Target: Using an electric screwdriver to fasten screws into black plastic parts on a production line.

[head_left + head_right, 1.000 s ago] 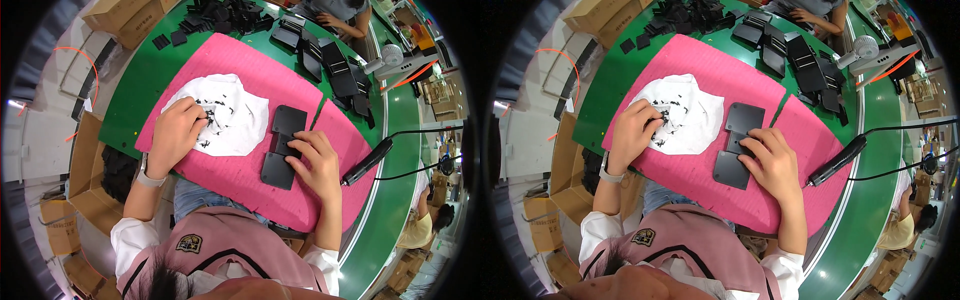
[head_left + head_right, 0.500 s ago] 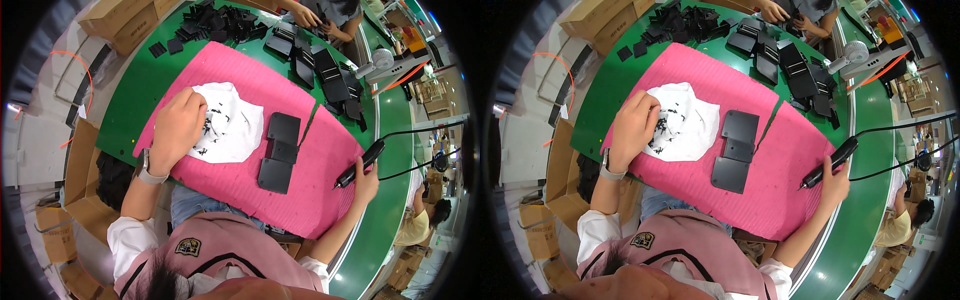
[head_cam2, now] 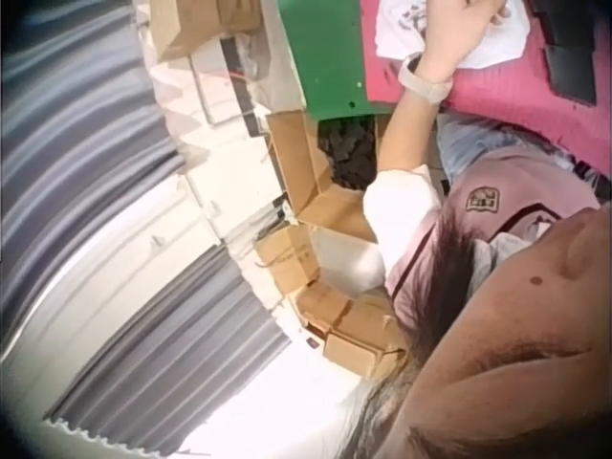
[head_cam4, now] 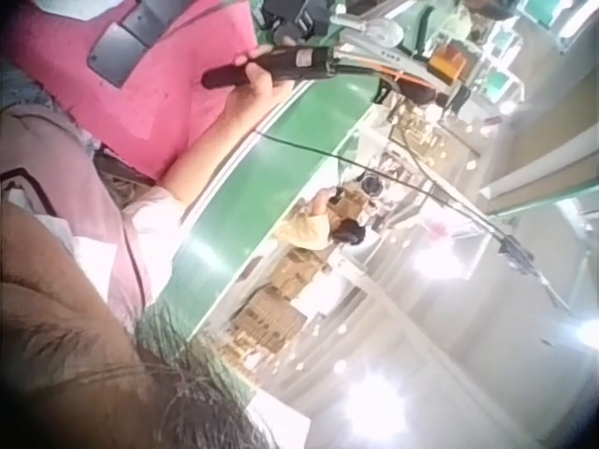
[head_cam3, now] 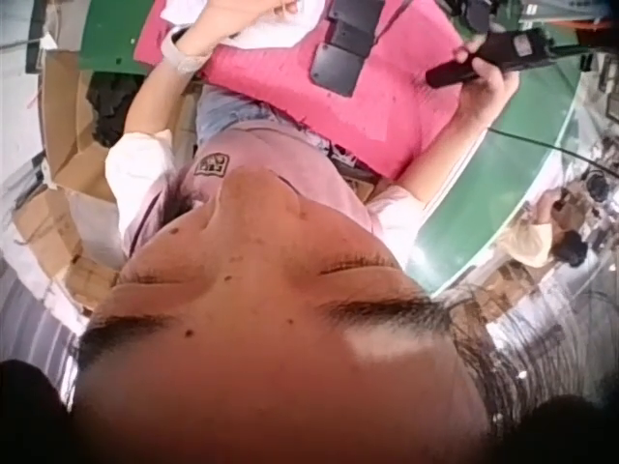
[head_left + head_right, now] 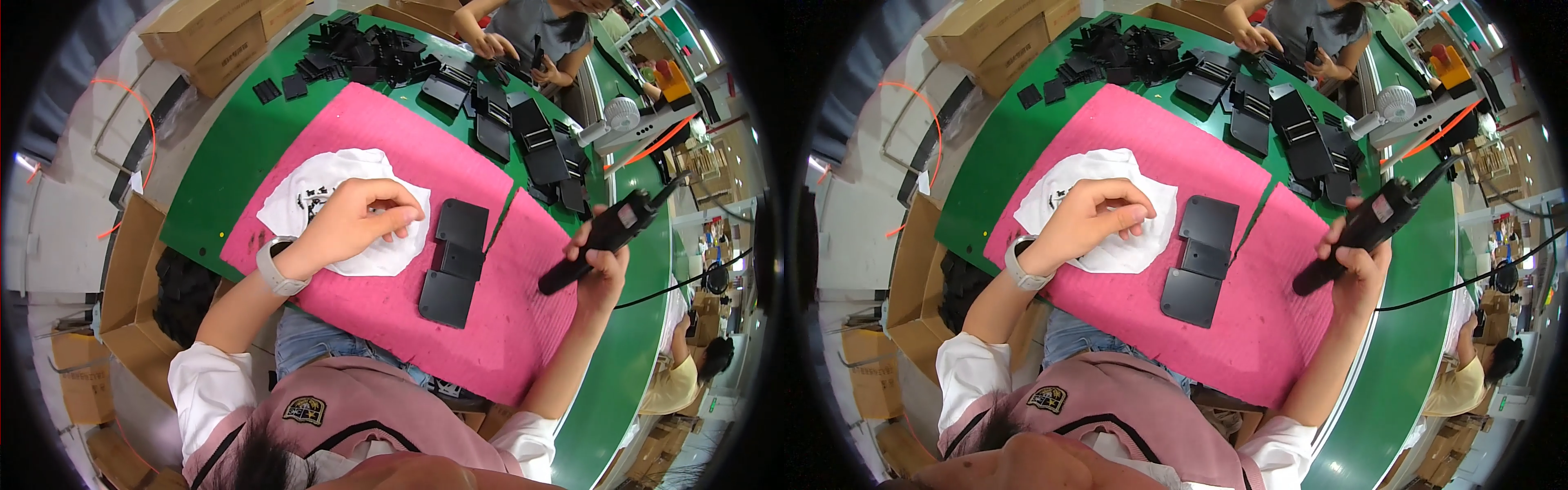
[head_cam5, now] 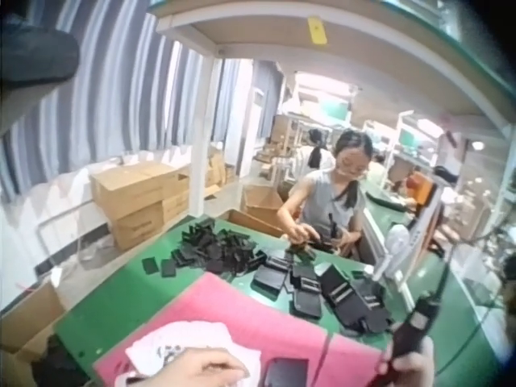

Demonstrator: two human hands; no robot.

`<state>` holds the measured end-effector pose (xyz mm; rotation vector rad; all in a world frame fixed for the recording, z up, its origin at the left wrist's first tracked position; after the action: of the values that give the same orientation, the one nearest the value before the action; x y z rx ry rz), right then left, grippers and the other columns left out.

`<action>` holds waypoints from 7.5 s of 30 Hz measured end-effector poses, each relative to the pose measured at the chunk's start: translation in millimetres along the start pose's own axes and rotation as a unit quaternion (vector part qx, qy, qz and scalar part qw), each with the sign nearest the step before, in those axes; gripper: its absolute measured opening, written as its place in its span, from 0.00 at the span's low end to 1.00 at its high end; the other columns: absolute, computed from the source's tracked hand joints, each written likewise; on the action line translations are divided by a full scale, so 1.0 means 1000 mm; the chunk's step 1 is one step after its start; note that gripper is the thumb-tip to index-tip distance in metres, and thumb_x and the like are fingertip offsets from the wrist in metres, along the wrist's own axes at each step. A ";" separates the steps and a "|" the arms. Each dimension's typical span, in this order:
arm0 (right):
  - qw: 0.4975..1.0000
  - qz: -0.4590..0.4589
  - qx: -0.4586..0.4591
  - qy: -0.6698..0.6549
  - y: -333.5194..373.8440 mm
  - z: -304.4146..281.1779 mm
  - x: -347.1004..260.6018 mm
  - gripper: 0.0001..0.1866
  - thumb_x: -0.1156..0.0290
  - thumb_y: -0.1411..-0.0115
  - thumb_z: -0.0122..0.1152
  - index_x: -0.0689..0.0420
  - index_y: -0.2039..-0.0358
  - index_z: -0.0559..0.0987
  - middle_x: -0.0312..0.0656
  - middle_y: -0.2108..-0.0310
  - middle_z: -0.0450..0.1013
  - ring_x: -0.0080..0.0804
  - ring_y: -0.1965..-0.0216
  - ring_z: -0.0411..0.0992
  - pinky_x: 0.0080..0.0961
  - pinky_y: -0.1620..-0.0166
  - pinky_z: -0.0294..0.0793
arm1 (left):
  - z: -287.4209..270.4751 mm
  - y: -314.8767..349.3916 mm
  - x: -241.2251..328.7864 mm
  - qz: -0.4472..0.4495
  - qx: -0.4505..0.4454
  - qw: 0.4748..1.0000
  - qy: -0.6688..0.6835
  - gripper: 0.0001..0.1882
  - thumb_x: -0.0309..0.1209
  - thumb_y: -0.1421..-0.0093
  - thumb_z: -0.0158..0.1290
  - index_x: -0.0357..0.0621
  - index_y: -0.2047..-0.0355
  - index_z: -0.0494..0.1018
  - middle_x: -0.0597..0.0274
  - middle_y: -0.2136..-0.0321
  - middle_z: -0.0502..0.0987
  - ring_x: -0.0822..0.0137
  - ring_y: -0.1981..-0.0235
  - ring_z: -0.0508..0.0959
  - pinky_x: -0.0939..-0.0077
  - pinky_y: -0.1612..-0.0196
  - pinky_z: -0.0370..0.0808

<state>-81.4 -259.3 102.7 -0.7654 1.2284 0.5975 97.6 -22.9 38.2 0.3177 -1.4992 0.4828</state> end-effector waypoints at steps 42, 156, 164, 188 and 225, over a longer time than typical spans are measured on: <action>0.921 -0.058 -0.256 -0.289 -0.006 0.113 -0.030 0.21 0.53 0.40 0.48 0.54 0.54 0.66 0.32 0.80 0.62 0.23 0.82 0.63 0.29 0.67 0.65 | 0.052 -0.009 -0.004 0.067 -0.034 0.991 0.114 0.04 0.22 0.47 0.58 0.34 0.73 0.74 0.64 0.77 0.75 0.78 0.77 0.73 0.86 0.75 0.69; 0.940 -0.107 -0.323 -0.031 0.012 0.156 -0.003 0.18 0.70 0.52 0.61 0.60 0.62 0.66 0.37 0.84 0.64 0.23 0.87 0.61 0.21 0.81 0.65 | 0.058 0.001 -0.054 -0.097 -0.048 0.992 -0.066 0.14 0.27 0.42 0.51 0.32 0.63 0.59 0.57 0.88 0.70 0.65 0.88 0.71 0.72 0.81 0.64; 0.926 -0.125 -0.357 0.012 0.011 0.159 -0.001 0.18 0.71 0.53 0.62 0.59 0.63 0.66 0.37 0.84 0.65 0.23 0.87 0.62 0.22 0.80 0.66 | 0.059 -0.003 -0.056 -0.073 -0.044 0.992 -0.089 0.14 0.27 0.44 0.51 0.32 0.63 0.59 0.56 0.89 0.71 0.62 0.87 0.73 0.69 0.80 0.65; 0.806 0.048 0.154 0.569 0.052 -0.094 0.028 0.35 0.68 0.53 0.66 0.63 0.46 0.63 0.50 0.64 0.71 0.41 0.63 0.73 0.31 0.61 0.73 | 0.065 0.024 -0.020 0.040 0.023 0.988 -0.147 0.28 0.26 0.51 0.58 0.37 0.52 0.58 0.57 0.77 0.74 0.60 0.77 0.76 0.69 0.74 0.70; 0.635 -0.268 0.072 0.721 -0.089 0.074 0.029 0.40 0.63 0.61 0.70 0.57 0.46 0.64 0.45 0.56 0.69 0.41 0.54 0.69 0.37 0.57 0.72 | -0.350 0.405 -0.070 0.091 0.721 0.674 0.129 0.25 0.44 0.40 0.49 0.39 0.49 0.68 0.55 0.54 0.74 0.60 0.55 0.75 0.64 0.50 0.72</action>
<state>38.2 -255.9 103.0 -1.4668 2.2710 -0.8832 203.0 490.9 -89.2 1.2655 -0.5488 1.7741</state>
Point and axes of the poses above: each hand's wrist, its own y-axis away from the middle knuckle, its own z-axis out of the palm, x = y × z, the point moved 9 cm from there along -y, towards the middle knuckle
